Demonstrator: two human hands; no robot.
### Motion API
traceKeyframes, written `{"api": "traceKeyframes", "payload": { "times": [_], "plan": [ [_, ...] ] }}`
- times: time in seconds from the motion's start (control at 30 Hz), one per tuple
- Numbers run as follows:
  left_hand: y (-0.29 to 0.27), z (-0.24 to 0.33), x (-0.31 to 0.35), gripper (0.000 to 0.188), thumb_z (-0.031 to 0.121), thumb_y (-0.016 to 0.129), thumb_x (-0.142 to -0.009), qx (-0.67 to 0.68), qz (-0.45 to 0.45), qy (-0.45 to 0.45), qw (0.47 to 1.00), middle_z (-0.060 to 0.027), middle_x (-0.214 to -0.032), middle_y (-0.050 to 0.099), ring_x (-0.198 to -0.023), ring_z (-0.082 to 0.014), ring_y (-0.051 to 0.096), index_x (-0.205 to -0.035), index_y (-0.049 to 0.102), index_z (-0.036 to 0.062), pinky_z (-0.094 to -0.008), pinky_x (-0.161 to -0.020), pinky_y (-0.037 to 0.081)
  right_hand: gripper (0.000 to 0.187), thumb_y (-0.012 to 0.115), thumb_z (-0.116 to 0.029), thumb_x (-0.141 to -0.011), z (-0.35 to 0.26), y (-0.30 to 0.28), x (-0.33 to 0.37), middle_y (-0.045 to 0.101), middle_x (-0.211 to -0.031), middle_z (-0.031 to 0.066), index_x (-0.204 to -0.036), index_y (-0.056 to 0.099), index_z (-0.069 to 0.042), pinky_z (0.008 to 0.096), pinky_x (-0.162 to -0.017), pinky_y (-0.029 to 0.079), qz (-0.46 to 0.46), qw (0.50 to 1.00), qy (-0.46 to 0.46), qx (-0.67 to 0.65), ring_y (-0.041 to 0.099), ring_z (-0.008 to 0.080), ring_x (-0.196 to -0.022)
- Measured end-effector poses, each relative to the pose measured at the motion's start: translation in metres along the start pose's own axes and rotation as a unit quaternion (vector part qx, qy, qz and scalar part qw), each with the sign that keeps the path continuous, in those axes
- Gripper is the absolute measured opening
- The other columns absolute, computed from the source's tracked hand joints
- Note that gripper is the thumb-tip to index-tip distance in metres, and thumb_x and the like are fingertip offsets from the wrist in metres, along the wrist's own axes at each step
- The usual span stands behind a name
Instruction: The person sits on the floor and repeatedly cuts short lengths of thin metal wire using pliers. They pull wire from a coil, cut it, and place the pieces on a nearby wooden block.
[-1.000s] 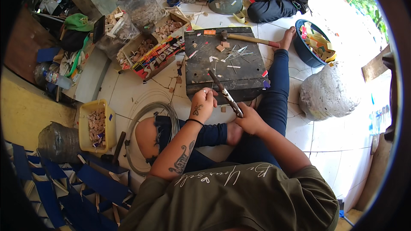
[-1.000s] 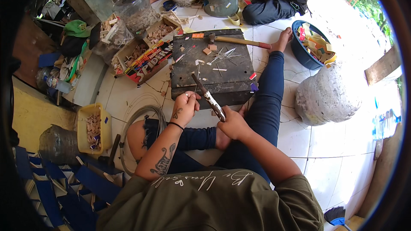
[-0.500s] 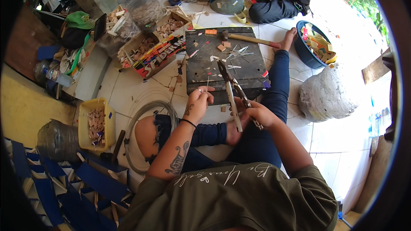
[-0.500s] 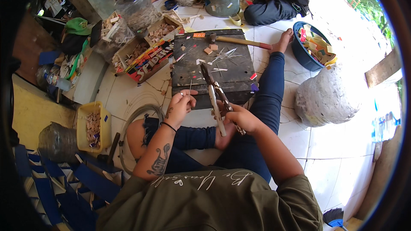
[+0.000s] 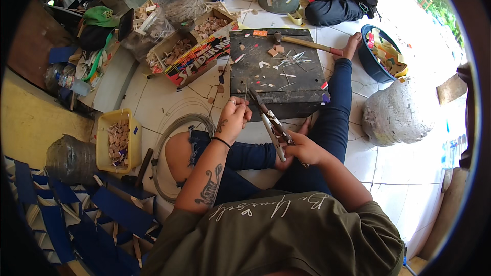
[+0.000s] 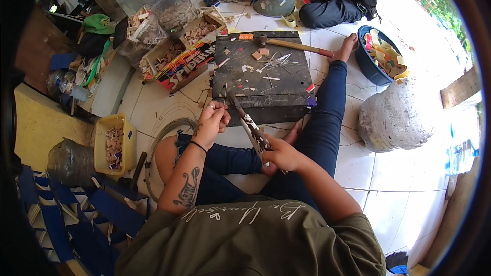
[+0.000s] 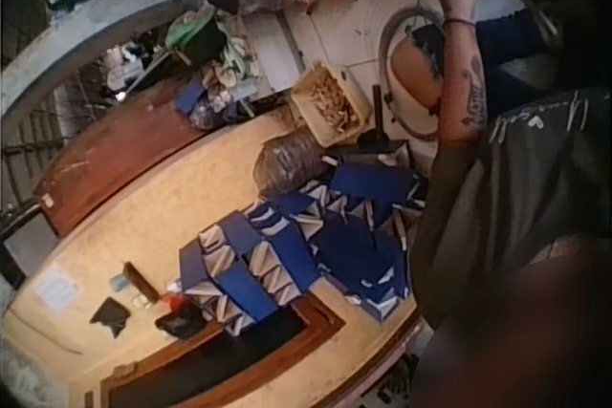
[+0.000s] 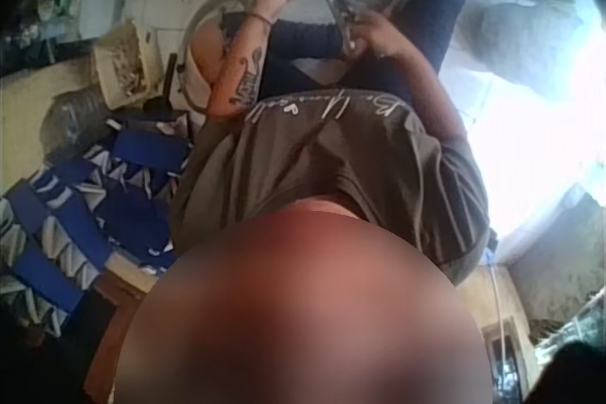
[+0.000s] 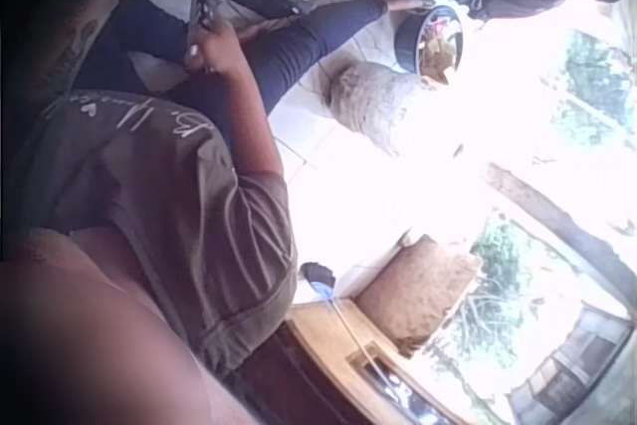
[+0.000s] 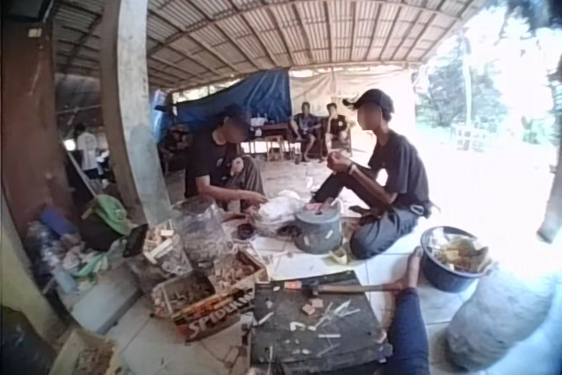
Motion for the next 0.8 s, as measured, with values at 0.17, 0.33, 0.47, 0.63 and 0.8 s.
{"api": "traceKeyframes", "payload": {
  "times": [0.17,0.33,0.47,0.63,0.8],
  "plan": [
    [0.0,0.0,0.0,0.007,0.011,0.037,-0.092,-0.002,0.002,-0.001,1.0,-0.0098,-0.068,0.052,-0.041,-0.003,0.026,-0.095,0.037,0.0049,-0.0191,-0.04,0.023,0.066,0.05,-0.008,-0.07,-0.012,-0.002,-0.006,0.055,-0.076,0.0111,-0.133,0.03,0.0,0.0283,-0.066,0.043,0.03,0.998,-0.02,0.061,0.053,0.0185,-0.071],
    [0.002,-0.002,-0.002,0.007,0.012,0.036,-0.092,-0.029,0.0,-0.007,1.0,-0.0116,-0.067,0.054,-0.04,-0.0031,0.028,-0.094,0.037,0.0048,-0.0193,-0.04,0.025,0.062,0.051,-0.008,-0.07,-0.021,-0.001,-0.009,0.054,-0.083,0.0118,-0.129,0.034,0.001,0.0289,-0.07,0.042,0.037,0.993,-0.032,0.104,0.053,0.0189,-0.078],
    [-0.003,-0.002,-0.008,0.007,0.012,0.037,-0.092,-0.085,0.021,0.022,0.996,-0.0094,-0.064,0.054,-0.04,-0.004,0.031,-0.093,0.037,0.0046,-0.0196,-0.04,0.026,0.054,0.05,-0.006,-0.07,-0.015,-0.002,-0.014,0.052,-0.095,0.0101,-0.122,0.04,0.001,0.0282,-0.078,0.041,0.05,0.995,-0.011,0.086,0.05,0.0176,-0.089],
    [-0.005,-0.006,-0.013,0.007,0.011,0.037,-0.092,-0.105,0.041,0.045,0.993,-0.0067,-0.06,0.053,-0.04,-0.0052,0.034,-0.092,0.037,0.0039,-0.02,-0.038,0.027,0.035,0.051,-0.006,-0.07,0.011,0.002,-0.025,0.056,-0.088,0.0089,-0.105,0.047,0.002,0.0304,-0.076,0.042,0.048,0.993,0.037,0.104,0.054,0.0193,-0.085],
    [-0.003,-0.007,-0.014,0.007,0.01,0.038,-0.091,-0.135,0.067,0.053,0.987,-0.0053,-0.058,0.051,-0.041,-0.0058,0.036,-0.091,0.039,0.0027,-0.0204,-0.037,0.027,0.029,0.053,-0.006,-0.07,0.01,0.001,-0.025,0.057,-0.079,0.0123,-0.096,0.047,0.002,0.0328,-0.072,0.043,0.148,0.973,-0.046,0.173,0.056,0.0236,-0.075]
  ]
}}
Point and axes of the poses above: each hand's wrist, its own x-axis away from the middle knuckle, its own y-axis out of the palm, z = x × y, the point moved 8 cm from there along -x, towards the middle knuckle
